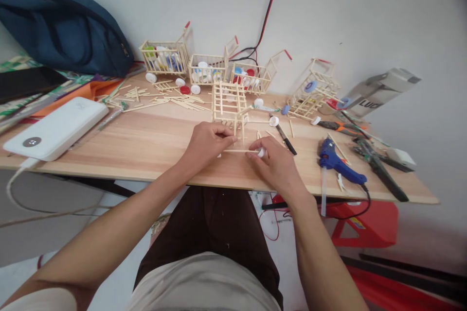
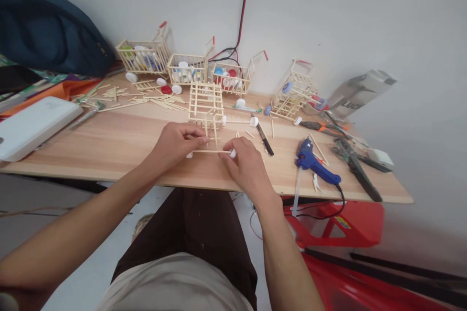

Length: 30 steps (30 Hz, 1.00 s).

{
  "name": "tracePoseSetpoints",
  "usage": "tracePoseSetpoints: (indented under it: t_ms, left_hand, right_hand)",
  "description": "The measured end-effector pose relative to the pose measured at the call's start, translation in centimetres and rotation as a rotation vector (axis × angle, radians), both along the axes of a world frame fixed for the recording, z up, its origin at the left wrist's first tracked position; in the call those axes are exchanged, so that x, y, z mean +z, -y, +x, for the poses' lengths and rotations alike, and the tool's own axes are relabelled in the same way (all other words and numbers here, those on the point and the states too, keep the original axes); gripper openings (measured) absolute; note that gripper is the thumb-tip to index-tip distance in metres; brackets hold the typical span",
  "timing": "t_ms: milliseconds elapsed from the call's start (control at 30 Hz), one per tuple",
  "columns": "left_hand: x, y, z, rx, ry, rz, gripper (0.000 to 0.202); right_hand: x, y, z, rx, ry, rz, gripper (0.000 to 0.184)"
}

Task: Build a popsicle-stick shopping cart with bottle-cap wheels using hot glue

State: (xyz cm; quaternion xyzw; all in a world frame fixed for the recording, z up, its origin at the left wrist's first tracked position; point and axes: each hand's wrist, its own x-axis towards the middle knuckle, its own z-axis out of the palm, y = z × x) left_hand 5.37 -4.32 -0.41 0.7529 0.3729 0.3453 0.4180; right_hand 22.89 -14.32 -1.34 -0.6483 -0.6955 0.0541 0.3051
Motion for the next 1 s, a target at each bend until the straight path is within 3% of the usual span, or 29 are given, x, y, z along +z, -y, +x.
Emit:
tracePoseSetpoints:
  t_ms: [467, 667, 1000]
  left_hand:
    - [0.1, 0.0, 0.1, 0.048, -0.004, 0.079, 0.011]
    - [0.0, 0.4, 0.0, 0.063, -0.034, 0.11, 0.01]
    - [0.0, 0.6, 0.2, 0.035, -0.027, 0.033, 0.012]
  right_hand:
    - [-1.0, -0.5, -0.4, -0.048, -0.124, 0.006, 0.009]
    - [-1.4, -0.4, -0.2, -0.002, -0.15, 0.044, 0.018]
    - [-1.2, -0.4, 0.0, -0.017, -0.127, 0.046, 0.017]
